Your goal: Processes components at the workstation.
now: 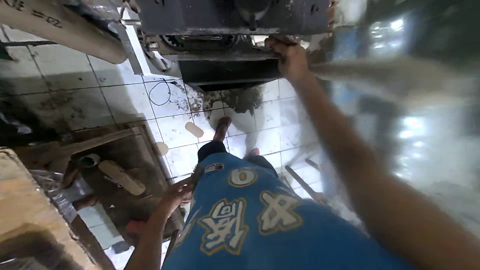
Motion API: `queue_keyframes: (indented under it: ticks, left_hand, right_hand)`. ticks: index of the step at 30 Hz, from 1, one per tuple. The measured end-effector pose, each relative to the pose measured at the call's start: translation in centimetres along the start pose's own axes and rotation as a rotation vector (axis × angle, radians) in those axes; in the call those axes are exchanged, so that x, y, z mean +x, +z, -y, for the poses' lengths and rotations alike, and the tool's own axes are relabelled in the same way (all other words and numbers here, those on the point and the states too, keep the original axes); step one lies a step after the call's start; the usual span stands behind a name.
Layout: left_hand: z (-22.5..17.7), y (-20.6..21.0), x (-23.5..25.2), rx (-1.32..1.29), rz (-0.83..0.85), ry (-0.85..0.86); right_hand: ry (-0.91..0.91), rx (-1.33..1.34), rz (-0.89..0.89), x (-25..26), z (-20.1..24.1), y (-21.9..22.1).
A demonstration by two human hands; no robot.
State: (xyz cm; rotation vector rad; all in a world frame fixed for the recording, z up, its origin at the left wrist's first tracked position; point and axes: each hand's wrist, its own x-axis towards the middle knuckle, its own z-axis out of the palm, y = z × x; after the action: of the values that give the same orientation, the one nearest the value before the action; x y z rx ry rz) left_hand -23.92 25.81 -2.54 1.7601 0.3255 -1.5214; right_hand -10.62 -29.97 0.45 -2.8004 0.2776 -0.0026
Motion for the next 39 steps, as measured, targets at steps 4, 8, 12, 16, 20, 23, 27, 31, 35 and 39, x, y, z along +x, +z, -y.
queue_keyframes:
  ticks: [4, 8, 12, 16, 20, 23, 27, 31, 35, 39]
  left_hand:
    - [0.7, 1.9, 0.5, 0.225, -0.138, 0.075]
    - [3.3, 1.5, 2.5, 0.064, -0.038, -0.026]
    - [1.3, -0.2, 2.2, 0.127, 0.092, -0.090]
    - [0.3, -0.5, 1.2, 0.166, 0.128, -0.063]
    - [0.0, 1.3, 1.7, 0.205, 0.093, -0.007]
    - [0.4, 2.6, 2.3, 0.255, 0.070, -0.003]
    - [2.9, 5.3, 0.0, 0.180, -0.014, -0.098]
    - [4.9, 5.4, -0.8, 0.161, -0.043, -0.105]
    - [3.9, 4.7, -0.4, 0.217, -0.006, -0.027]
    - [2.7, 5.8, -0.3, 0.342, -0.087, -0.005]
  right_hand:
    - [0.028, -0.062, -0.072, -0.6, 3.0, 2.9]
    - [0.100, -0.099, -0.120, 4.7, 18.3, 10.8]
    - [0.049, 0.096, 0.215, 6.6, 22.1, 7.2]
    - [-0.038, 0.049, 0.005, -1.8, 14.2, 5.3]
    - [0.112, -0.010, -0.041, -5.4, 7.1, 1.6]
    - [0.080, -0.150, -0.019, -2.3, 4.3, 2.3]
    - [0.083, -0.148, 0.071, -0.4, 2.8, 1.6]
    - [0.094, -0.043, 0.125, -2.5, 2.1, -0.1]
    - [0.119, 0.196, 0.080, -10.0, 2.2, -5.0]
    - [0.076, 0.135, -0.160, -11.8, 1.3, -19.0]
